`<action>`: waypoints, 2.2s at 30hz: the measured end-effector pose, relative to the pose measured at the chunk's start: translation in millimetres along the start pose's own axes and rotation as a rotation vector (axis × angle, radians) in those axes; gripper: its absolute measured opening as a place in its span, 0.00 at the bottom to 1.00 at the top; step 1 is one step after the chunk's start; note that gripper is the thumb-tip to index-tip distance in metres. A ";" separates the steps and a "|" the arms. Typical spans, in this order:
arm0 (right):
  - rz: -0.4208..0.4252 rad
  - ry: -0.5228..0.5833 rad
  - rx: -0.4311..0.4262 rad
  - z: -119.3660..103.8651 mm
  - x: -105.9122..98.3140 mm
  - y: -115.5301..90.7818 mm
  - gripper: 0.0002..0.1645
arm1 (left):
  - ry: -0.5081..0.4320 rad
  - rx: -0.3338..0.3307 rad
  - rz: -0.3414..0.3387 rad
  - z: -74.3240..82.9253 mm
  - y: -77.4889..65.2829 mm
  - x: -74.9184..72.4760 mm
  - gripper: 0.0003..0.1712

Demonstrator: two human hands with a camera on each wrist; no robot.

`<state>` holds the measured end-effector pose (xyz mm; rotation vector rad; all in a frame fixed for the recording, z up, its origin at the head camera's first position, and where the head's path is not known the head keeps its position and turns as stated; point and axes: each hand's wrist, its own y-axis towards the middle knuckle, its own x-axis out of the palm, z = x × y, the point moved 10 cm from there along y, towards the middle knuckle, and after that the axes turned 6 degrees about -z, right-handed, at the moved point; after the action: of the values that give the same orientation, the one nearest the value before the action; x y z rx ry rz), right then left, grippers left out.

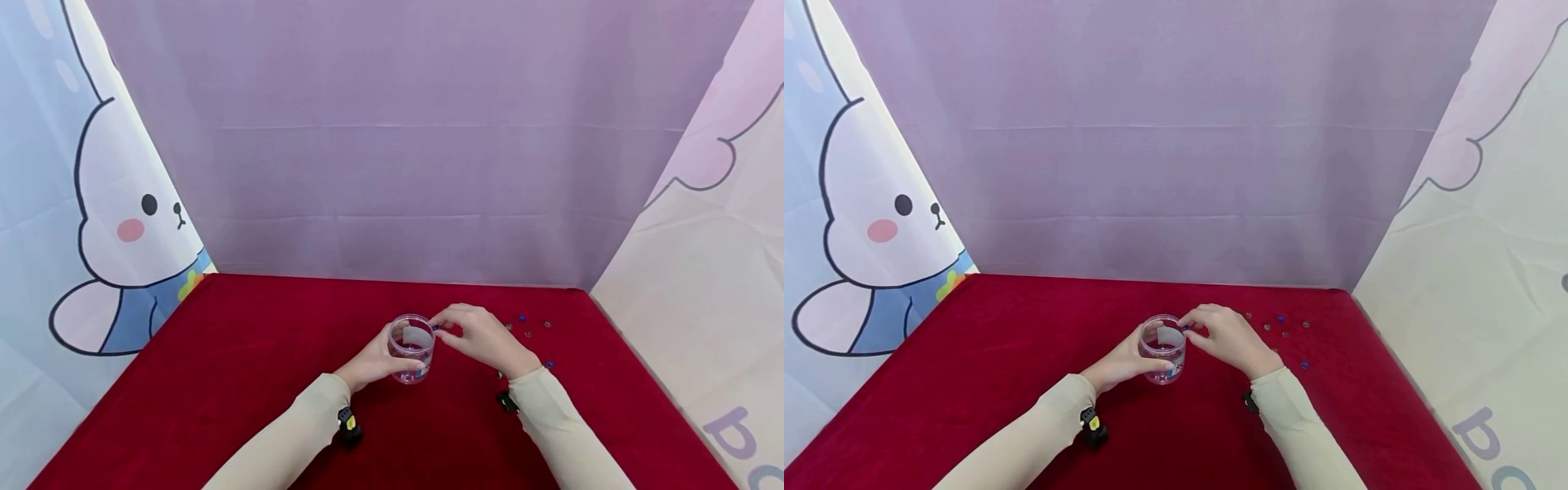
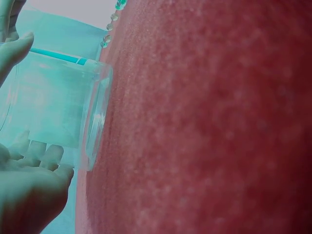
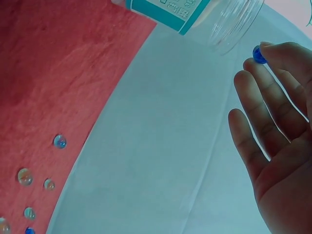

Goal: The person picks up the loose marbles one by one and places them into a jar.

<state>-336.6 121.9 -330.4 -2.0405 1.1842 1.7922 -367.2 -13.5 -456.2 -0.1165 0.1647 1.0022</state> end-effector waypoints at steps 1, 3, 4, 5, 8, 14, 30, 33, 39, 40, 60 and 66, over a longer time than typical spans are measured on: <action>0.002 0.003 -0.003 -0.6 0.5 1.1 0.11 | -0.002 0.002 0.000 0.2 0.0 0.1 0.54; 0.005 0.010 -0.011 -2.3 1.7 3.2 0.11 | -0.004 0.004 0.001 0.2 -0.1 0.1 0.54; 0.004 0.017 -0.014 -3.1 2.5 4.3 0.12 | -0.003 0.002 0.001 0.0 -0.2 0.1 0.54; 0.002 0.023 -0.018 -4.0 3.4 5.3 0.12 | -0.002 0.001 0.002 -0.2 -0.2 0.2 0.54; -0.007 0.041 -0.021 -6.0 6.5 8.2 0.13 | 0.001 -0.005 0.003 -1.5 -0.6 0.3 0.54; -0.021 0.021 0.004 -7.0 10.3 11.0 0.13 | -0.004 -0.001 0.001 -3.5 0.5 0.2 0.55; -0.006 -0.007 0.002 -8.4 6.8 7.7 0.14 | -0.001 0.000 -0.003 -3.6 -0.5 0.8 0.54; -0.005 -0.018 -0.001 -9.7 4.9 7.2 0.14 | 0.000 -0.001 -0.002 -3.3 -0.6 0.9 0.54; 0.002 -0.039 -0.010 -9.7 1.0 5.6 0.13 | -0.003 -0.002 -0.004 -3.6 -0.6 1.1 0.54; 0.003 -0.040 -0.010 -9.1 0.5 5.0 0.13 | -0.004 -0.003 -0.005 -4.2 -0.3 1.0 0.54; -0.064 -0.075 0.093 19.7 -1.0 -27.3 0.14 | 0.015 -0.001 -0.001 -6.9 1.5 -1.1 0.55; -0.081 -0.081 0.117 26.9 -0.9 -39.2 0.14 | 0.017 -0.002 0.001 -6.7 0.1 -1.3 0.55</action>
<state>-331.2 164.6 -350.5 -1.9047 1.1379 1.7091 -368.5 -15.7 -462.5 -0.1269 0.1792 1.0024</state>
